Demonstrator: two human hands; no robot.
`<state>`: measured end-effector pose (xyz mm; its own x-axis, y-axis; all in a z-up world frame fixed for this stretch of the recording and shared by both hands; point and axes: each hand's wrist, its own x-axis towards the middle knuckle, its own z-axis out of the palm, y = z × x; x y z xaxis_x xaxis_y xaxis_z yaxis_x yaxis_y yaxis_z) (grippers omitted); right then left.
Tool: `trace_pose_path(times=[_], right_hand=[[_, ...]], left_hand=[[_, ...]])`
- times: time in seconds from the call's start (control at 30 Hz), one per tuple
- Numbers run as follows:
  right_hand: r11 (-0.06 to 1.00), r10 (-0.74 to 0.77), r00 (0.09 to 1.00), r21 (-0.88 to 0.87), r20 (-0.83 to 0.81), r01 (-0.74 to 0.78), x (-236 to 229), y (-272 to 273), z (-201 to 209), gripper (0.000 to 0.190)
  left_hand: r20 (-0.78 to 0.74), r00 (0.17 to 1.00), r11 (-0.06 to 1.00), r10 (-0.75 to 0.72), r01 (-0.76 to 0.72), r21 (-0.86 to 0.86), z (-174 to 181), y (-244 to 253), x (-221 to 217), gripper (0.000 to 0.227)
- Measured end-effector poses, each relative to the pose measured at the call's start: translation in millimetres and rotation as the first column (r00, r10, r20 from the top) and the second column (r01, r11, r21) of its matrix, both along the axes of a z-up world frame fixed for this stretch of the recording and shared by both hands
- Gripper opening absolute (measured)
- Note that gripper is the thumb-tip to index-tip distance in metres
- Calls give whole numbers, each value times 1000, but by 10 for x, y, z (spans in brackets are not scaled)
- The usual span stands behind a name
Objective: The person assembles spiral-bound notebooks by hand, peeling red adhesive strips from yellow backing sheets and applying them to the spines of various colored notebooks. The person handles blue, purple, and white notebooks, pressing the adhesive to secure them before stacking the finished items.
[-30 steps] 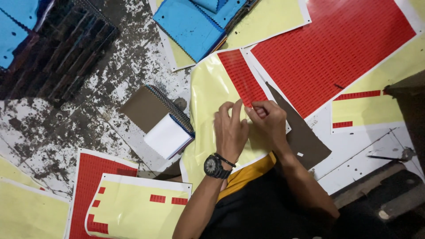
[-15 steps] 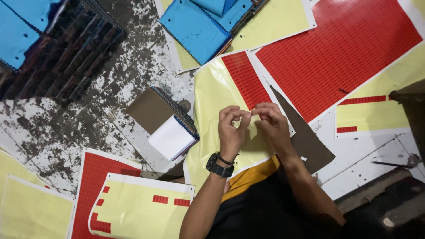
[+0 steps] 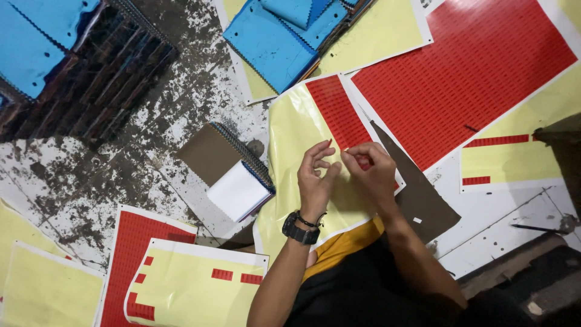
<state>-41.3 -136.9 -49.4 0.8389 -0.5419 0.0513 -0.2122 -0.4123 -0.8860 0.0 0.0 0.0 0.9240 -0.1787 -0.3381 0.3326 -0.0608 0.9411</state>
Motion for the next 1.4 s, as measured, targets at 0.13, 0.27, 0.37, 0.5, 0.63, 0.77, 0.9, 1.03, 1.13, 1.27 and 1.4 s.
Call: trace_pose_path(times=[0.13,0.27,0.37,0.5,0.63,0.77,0.9,1.03,1.13,1.27,1.4], right_hand=[[920,117,992,382,-42,-92,-125,-55,103,22],[985,38,998,168,-56,-28,14,-65,121,26],[999,0,998,-49,-59,-3,109,-40,47,24],[999,-23,997,-33,-79,21,208,13,239,20],[993,-116,993,-41,-34,115,174,81,188,21],[984,-137,990,-113,41,141,130,103,88,20],[983,-71,991,-161,116,90,141,77,68,17],[926,73,997,369,21,-76,13,19,404,27],[891,229,973,394,38,-225,-51,-36,449,27],[864,171,983,489,-61,-120,22,-21,576,37],[997,70,991,-16,-114,-72,166,-74,334,31]], left_hand=[[-20,999,1000,-30,30,10,-20,-44,-14,58],[-54,997,999,47,-48,-8,-61,-66,13,52],[-54,996,997,73,-75,-34,-78,-63,13,52],[-64,991,988,116,-122,-99,-150,-37,0,55],[-94,985,979,145,-157,-132,-203,-26,-7,60],[-103,984,964,148,-167,-206,-157,-30,10,64],[-96,983,949,154,-174,-264,-184,-49,5,65],[-148,968,915,203,-242,-323,-132,-76,25,69],[-183,963,905,199,-252,-342,-70,-92,23,67],[-172,968,915,181,-230,-331,-108,-69,44,65],[-163,963,911,217,-259,-319,-134,-82,27,63]])
